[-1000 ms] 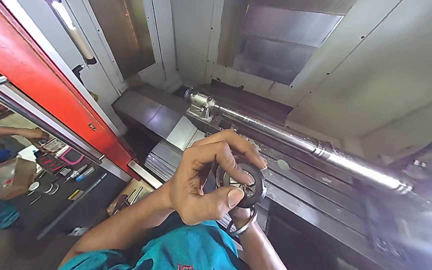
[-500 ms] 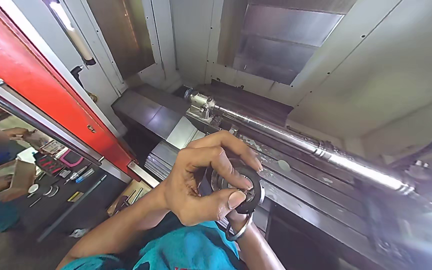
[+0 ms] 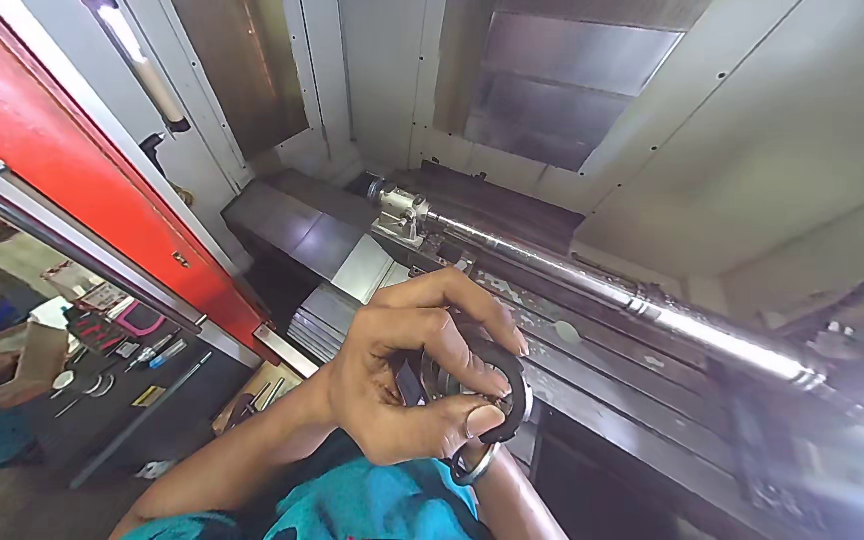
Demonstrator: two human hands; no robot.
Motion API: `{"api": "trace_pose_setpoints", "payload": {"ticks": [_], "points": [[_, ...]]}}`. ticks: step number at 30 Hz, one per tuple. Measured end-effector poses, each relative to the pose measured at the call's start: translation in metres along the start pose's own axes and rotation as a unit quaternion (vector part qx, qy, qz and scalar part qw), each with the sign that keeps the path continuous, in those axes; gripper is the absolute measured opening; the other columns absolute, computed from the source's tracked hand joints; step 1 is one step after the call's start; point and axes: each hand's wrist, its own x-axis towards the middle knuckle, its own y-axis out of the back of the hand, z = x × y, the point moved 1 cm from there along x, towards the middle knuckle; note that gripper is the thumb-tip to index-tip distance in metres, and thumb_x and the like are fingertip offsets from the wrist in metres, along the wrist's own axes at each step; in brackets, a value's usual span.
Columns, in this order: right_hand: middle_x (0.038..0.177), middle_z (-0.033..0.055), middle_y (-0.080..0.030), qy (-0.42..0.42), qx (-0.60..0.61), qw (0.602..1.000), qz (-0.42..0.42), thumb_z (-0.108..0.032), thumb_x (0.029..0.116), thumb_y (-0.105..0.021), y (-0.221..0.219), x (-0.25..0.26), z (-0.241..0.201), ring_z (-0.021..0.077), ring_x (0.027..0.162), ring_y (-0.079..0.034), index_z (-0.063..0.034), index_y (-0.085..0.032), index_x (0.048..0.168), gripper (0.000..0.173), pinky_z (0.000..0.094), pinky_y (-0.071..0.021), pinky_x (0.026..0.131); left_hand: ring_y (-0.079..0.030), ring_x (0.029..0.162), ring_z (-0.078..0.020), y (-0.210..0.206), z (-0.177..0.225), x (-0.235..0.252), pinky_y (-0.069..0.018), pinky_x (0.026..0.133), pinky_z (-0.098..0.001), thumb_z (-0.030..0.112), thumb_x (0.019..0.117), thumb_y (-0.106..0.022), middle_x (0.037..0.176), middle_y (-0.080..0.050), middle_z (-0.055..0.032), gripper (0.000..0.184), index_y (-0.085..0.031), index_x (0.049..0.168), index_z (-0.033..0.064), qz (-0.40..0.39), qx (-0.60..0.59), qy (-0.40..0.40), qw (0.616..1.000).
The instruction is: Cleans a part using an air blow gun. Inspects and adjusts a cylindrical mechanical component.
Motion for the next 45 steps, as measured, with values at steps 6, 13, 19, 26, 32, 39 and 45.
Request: {"api": "trace_pose_setpoints", "payload": {"ticks": [6, 13, 19, 26, 32, 39, 45], "points": [[0.104, 0.0047, -0.072, 0.029, -0.009, 0.999, 0.015, -0.023, 0.0874, -0.076, -0.005, 0.006, 0.0, 0.0018, 0.109, -0.066, 0.0009, -0.066, 0.108, 0.033, 0.0229, -0.0521, 0.101, -0.065, 0.109, -0.0206, -0.002, 0.001, 0.0, -0.0546, 0.098, -0.0394, 0.024, 0.0954, -0.069, 0.111, -0.067, -0.0105, 0.018, -0.067, 0.093, 0.0062, -0.01, -0.001, -0.009, 1.0], [0.107, 0.0084, -0.072, 0.048, -0.018, 0.999, 0.013, -0.025, 0.0897, -0.075, -0.001, -0.004, 0.01, 0.0082, 0.111, -0.067, -0.0016, -0.065, 0.112, 0.033, 0.0294, -0.0534, 0.102, -0.066, 0.108, -0.0221, -0.006, 0.002, 0.001, -0.0545, 0.098, -0.0408, 0.023, 0.0945, -0.07, 0.109, -0.068, -0.0114, 0.018, -0.067, 0.093, 0.0053, -0.012, -0.009, -0.015, 1.0], [0.099, 0.006, -0.071, 0.037, -0.033, 0.998, 0.035, -0.02, 0.0901, -0.073, -0.005, 0.0, -0.005, 0.0043, 0.104, -0.068, 0.0, -0.064, 0.104, 0.026, 0.0252, -0.055, 0.097, -0.066, 0.106, -0.0224, -0.008, 0.003, 0.0, -0.055, 0.097, -0.0415, 0.023, 0.0946, -0.07, 0.11, -0.068, -0.0115, 0.018, -0.066, 0.093, 0.0057, -0.007, -0.022, -0.017, 1.0], [0.095, 0.0054, -0.071, 0.01, 0.032, 0.998, 0.05, -0.017, 0.0969, -0.064, -0.003, -0.008, -0.002, 0.006, 0.099, -0.069, -0.0002, -0.065, 0.103, 0.018, 0.0259, -0.0569, 0.093, -0.066, 0.105, -0.0237, -0.013, 0.003, 0.0, -0.0541, 0.097, -0.0422, 0.024, 0.0942, -0.071, 0.106, -0.069, -0.0122, 0.02, -0.067, 0.09, 0.0053, -0.009, -0.024, -0.035, 0.999], [0.096, -0.0041, -0.07, -0.012, 0.083, 0.996, 0.035, -0.01, 0.1001, -0.059, -0.002, -0.007, -0.024, -0.0048, 0.094, -0.065, -0.0076, -0.065, 0.106, 0.009, 0.0151, -0.0532, 0.089, -0.066, 0.106, -0.0243, -0.016, 0.002, 0.001, -0.0532, 0.099, -0.0429, 0.025, 0.0936, -0.071, 0.107, -0.068, -0.0122, 0.02, -0.066, 0.093, 0.0055, -0.013, -0.033, -0.032, 0.999], [0.09, -0.0022, -0.066, 0.08, -0.1, 0.991, 0.043, -0.024, 0.091, -0.073, 0.002, 0.008, -0.037, -0.0047, 0.093, -0.064, -0.0072, -0.06, 0.1, 0.023, 0.0147, -0.0517, 0.089, -0.066, 0.107, -0.0227, -0.02, 0.001, 0.003, -0.051, 0.102, -0.0432, 0.026, 0.0944, -0.069, 0.106, -0.069, -0.0112, 0.02, -0.066, 0.093, 0.0061, -0.023, -0.035, -0.032, 0.999], [0.094, -0.0033, -0.065, 0.034, -0.054, 0.997, 0.041, -0.02, 0.095, -0.069, 0.015, -0.019, -0.014, -0.0043, 0.091, -0.063, -0.0082, -0.061, 0.106, 0.018, 0.0154, -0.0535, 0.085, -0.066, 0.107, -0.0238, -0.025, 0.0, 0.004, -0.0516, 0.102, -0.0447, 0.023, 0.0932, -0.07, 0.107, -0.069, -0.0114, 0.018, -0.067, 0.094, 0.0061, -0.026, -0.051, -0.029, 0.998]]}}
